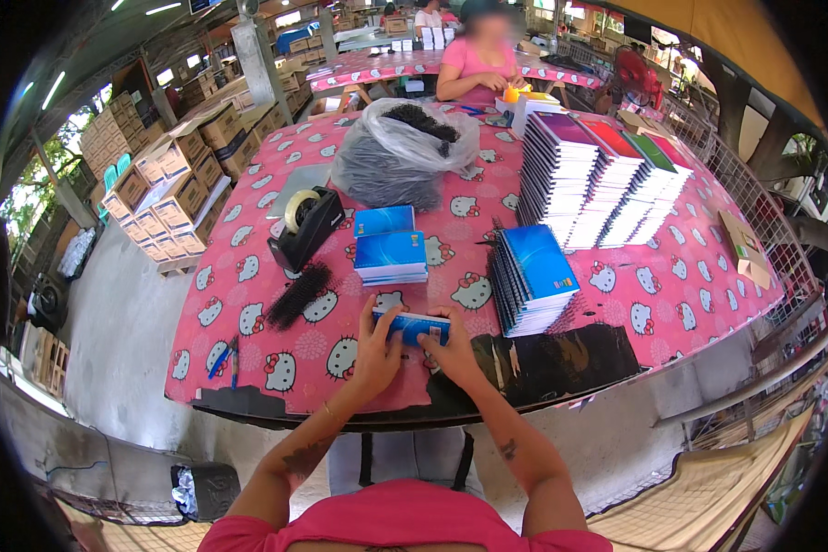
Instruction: The person inserts black spiral bindings into blue notebook covers one at a time, then stacks the completed notebooks on the table. The person repeats this process continuously throughout the clip.
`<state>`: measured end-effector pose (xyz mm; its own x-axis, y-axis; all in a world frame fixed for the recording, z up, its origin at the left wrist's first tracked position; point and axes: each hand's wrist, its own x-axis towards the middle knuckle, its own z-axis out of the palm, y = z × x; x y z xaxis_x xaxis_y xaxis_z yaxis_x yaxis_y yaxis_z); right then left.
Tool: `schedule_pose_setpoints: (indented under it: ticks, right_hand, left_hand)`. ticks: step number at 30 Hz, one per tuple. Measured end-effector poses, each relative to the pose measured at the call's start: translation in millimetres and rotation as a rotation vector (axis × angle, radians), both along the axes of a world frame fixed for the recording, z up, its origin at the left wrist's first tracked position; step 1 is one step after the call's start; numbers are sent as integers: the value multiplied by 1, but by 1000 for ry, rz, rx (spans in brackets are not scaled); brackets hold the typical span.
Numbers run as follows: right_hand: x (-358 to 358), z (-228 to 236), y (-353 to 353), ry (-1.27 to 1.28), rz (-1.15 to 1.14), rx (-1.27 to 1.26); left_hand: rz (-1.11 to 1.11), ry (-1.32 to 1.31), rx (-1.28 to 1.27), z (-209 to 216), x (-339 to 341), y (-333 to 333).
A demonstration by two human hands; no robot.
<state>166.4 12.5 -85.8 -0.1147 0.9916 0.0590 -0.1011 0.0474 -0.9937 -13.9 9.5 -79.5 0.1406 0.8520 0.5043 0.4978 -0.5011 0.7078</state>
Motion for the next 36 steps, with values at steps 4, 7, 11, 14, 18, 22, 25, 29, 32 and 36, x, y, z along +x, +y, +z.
schedule_pose_setpoints:
  ticks: [4,7,11,14,18,22,25,29,32,36]
  right_hand:
    - [5,-3,-2,-44,-50,64]
    - [14,2,7,-48,-73,123]
    - [19,-8,8,7,10,-2]
    - [16,0,10,124,83,2]
    - [14,5,4,-23,144,-8]
    - [9,9,6,-59,246,65]
    - [8,7,7,-101,262,-44]
    - [7,12,4,-69,259,-114]
    - [8,14,1,-84,249,-55]
    - [5,7,6,-99,264,19]
  left_hand:
    - [57,-18,48,1,-11,-4]
    - [252,183,197,0,-73,37]
    - [608,716,135,2,-143,71]
    - [574,792,213,-8,-156,78]
    - [463,776,301,-16,-158,74]
    - [493,691,275,-8,-155,71]
    - [537,726,269,-4,-155,70]
    - [575,753,297,-5,-157,73]
    - [571,773,376,1,-157,74]
    - [557,604,314,19,-146,66]
